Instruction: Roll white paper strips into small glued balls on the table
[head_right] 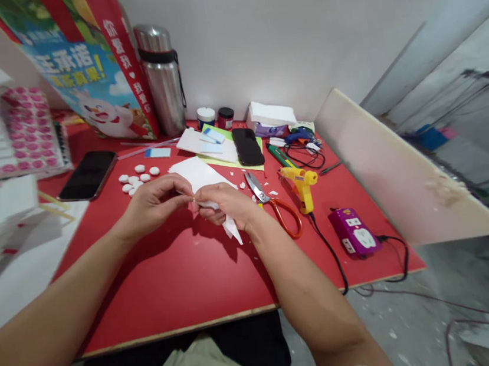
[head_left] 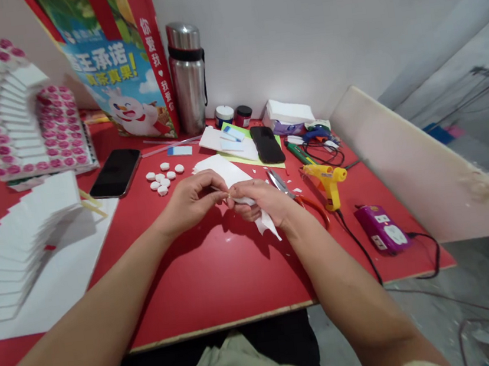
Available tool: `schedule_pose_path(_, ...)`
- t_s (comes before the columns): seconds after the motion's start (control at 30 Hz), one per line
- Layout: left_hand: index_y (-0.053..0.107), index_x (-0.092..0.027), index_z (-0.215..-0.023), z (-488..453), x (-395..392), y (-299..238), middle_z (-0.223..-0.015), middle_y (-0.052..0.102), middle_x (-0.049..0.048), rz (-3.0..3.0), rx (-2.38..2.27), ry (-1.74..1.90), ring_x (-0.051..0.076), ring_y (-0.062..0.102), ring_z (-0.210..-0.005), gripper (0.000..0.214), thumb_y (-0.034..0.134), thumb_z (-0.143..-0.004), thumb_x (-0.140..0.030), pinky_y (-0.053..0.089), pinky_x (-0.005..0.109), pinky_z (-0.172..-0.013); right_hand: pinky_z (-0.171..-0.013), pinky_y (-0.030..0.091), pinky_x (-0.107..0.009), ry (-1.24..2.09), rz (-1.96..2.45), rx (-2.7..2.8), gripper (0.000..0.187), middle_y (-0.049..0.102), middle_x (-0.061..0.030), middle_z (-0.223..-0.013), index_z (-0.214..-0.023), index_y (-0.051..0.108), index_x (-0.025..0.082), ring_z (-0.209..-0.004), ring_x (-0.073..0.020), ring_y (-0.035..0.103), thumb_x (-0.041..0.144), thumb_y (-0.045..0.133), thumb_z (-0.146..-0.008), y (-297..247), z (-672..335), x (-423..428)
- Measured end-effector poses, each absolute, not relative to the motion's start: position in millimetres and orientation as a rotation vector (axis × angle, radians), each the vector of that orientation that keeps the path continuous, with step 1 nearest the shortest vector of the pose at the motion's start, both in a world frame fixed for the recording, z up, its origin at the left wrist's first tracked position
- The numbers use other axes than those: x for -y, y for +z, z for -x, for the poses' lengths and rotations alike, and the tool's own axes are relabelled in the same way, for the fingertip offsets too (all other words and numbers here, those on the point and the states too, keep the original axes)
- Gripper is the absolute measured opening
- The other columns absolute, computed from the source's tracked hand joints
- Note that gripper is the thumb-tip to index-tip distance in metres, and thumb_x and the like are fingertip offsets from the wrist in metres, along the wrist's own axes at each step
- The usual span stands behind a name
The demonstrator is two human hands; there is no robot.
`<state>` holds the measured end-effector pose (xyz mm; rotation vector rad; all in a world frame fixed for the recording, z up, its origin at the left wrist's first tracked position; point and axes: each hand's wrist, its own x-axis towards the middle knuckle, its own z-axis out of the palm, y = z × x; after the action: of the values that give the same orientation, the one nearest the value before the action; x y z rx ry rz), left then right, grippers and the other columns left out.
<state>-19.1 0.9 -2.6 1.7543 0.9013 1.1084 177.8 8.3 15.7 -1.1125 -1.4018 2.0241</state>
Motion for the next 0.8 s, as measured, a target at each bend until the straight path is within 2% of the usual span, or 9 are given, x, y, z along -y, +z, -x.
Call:
schedule_pose_path(0.07,0.064,-0.018,-0.094,19,-3,-5,-0.083,0.068,0.0039,-1.522,-0.889,1.029,0.017,0.066,-0.071,0.019,0.074,-0.085,-0.032,0.051,0.028,-0.064,-0.047,0.021,-0.024,1.705,1.232,1.640,0.019,0.041,0.0059,-0.053,-0.073,0.062,0.018,-0.046,-0.0085,0.028,0.029,0.053,-0.085,18,-176,-6)
schedule_pose_path(0.13,0.060,-0.019,-0.100,20,-6,-9,-0.078,0.067,0.0021,-1.285,-0.876,0.980,0.014,0.063,-0.059,0.030,0.073,-0.087,-0.043,0.044,0.024,-0.051,-0.054,0.028,-0.025,1.280,1.321,1.931,0.021,0.049,0.0028,-0.059,-0.070,0.060,0.018,-0.055,-0.0110,0.040,0.026,0.051,-0.087,20,-175,-4)
schedule_pose_path(0.23,0.058,-0.020,-0.089,20,-9,-14,-0.067,0.065,0.0031,-1.123,-0.901,0.912,0.012,0.056,-0.043,0.037,0.061,-0.091,-0.057,0.029,0.022,-0.037,-0.062,0.030,-0.027,0.868,1.328,2.233,0.023,0.057,0.0008,-0.067,-0.069,0.056,0.019,-0.065,-0.0129,0.048,0.022,0.049,-0.091,20,-176,-1)
schedule_pose_path(0.37,0.056,-0.020,-0.076,20,-5,-10,-0.060,0.064,0.0031,-1.248,-0.960,0.698,0.010,0.049,-0.037,0.035,0.058,-0.094,-0.049,0.022,0.023,-0.036,-0.062,0.029,-0.027,0.753,1.289,2.381,0.021,0.059,-0.0001,-0.068,-0.076,0.058,0.019,-0.065,-0.0135,0.049,0.023,0.048,-0.095,20,-177,2)
schedule_pose_path(0.57,0.055,-0.020,-0.074,21,3,-4,-0.060,0.059,0.0001,-1.574,-0.960,0.628,0.012,0.051,-0.046,0.029,0.059,-0.094,-0.040,0.040,0.025,-0.049,-0.061,0.028,-0.027,0.696,1.353,2.483,0.021,0.066,-0.0040,-0.076,-0.081,0.063,0.018,-0.068,-0.0154,0.053,0.025,0.049,-0.095,22,-178,2)
schedule_pose_path(0.8,0.062,-0.018,-0.075,24,-1,-11,-0.062,0.061,0.0003,-1.846,-0.996,0.640,0.015,0.054,-0.057,0.020,0.060,-0.089,-0.032,0.039,0.026,-0.056,-0.060,0.029,-0.028,0.640,1.401,2.571,0.026,0.071,-0.0078,-0.084,-0.089,0.068,0.017,-0.072,-0.0176,0.056,0.031,0.048,-0.098,19,-178,1)
